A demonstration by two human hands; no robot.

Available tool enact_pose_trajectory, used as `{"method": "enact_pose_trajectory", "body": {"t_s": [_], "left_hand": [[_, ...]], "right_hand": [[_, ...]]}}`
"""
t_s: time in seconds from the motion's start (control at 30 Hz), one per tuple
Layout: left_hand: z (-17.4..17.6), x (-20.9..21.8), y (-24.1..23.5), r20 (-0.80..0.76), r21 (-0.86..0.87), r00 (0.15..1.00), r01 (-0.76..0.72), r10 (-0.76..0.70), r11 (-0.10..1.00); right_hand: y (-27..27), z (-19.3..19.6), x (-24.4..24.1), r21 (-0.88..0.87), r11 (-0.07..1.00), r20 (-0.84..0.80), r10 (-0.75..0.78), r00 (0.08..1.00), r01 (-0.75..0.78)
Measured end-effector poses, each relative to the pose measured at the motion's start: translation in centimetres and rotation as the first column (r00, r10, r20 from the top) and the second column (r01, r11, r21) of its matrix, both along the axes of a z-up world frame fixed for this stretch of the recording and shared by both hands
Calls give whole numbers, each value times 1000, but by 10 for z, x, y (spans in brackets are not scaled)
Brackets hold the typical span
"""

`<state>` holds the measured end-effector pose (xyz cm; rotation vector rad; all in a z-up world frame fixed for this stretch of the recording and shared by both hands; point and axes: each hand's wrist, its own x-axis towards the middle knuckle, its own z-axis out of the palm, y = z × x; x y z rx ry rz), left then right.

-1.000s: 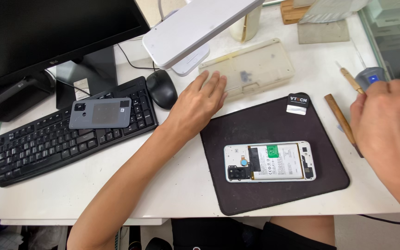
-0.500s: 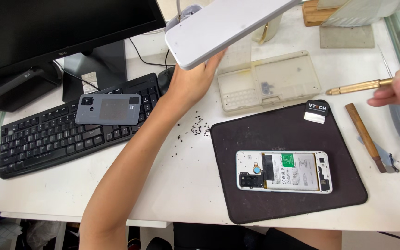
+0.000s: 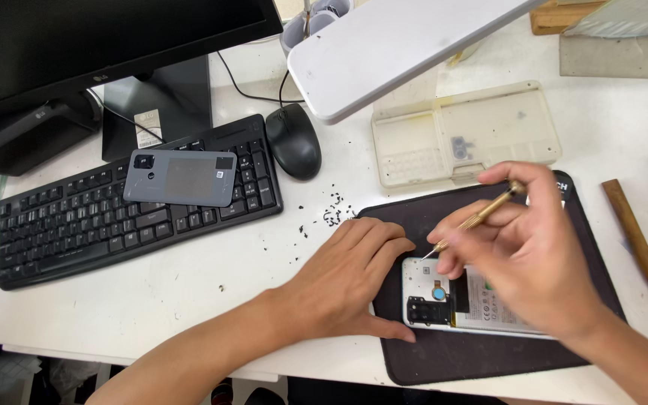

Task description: The person uses a wooden pry tool and a screwdriver to remove screws and pry open the back of a smartphone. They manipulate internal components and place screws into a small container.

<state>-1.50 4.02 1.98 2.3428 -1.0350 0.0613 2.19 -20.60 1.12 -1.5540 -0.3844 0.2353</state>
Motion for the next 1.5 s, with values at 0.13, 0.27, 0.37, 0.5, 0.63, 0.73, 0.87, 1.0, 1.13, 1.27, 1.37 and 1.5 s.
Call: {"method": "enact_pose_trajectory", "body": {"t_s": [0.13,0.27,0.37,0.5,0.63,0.73,0.87,1.0,1.13,1.27,1.37,1.5], "left_hand": [[-3,-3,1,-24,40,1000,-17,18,999],[-9,-6,2,-23,64,1000,-10,11,998],[-11,-7,2,-36,63,999,-11,14,998],[-12,-6,1,-25,64,1000,-12,14,998],[-12,-6,1,-33,75,999,-8,10,997],[-13,-6,1,-22,73,1000,-4,6,997],[-14,-6,2,-35,68,999,6,-4,998],[-16,-5,1,-69,38,998,9,-6,999],[-17,-5,0,-113,25,994,-9,12,1000],[-16,-5,0,-103,29,994,-18,21,999],[-16,-7,-1,-121,36,992,-27,32,999],[-18,-7,0,-78,25,997,-23,25,999]], "right_hand": [[12,-15,-6,-224,972,333,11,943,68],[9,-25,-6,-277,957,443,51,895,82],[9,-28,-4,-240,969,387,36,921,63],[8,-29,-4,-244,969,356,50,933,41],[8,-32,-4,-282,959,374,73,925,38],[8,-33,-3,-306,950,464,97,881,57],[7,-22,0,-721,692,367,359,858,19],[8,8,-1,-769,638,475,531,701,39],[16,31,8,-926,372,226,695,683,-72],[19,41,10,-944,210,-8,759,651,-256],[18,43,6,-895,409,208,736,645,-177],[17,44,0,-832,541,517,678,522,123]]}}
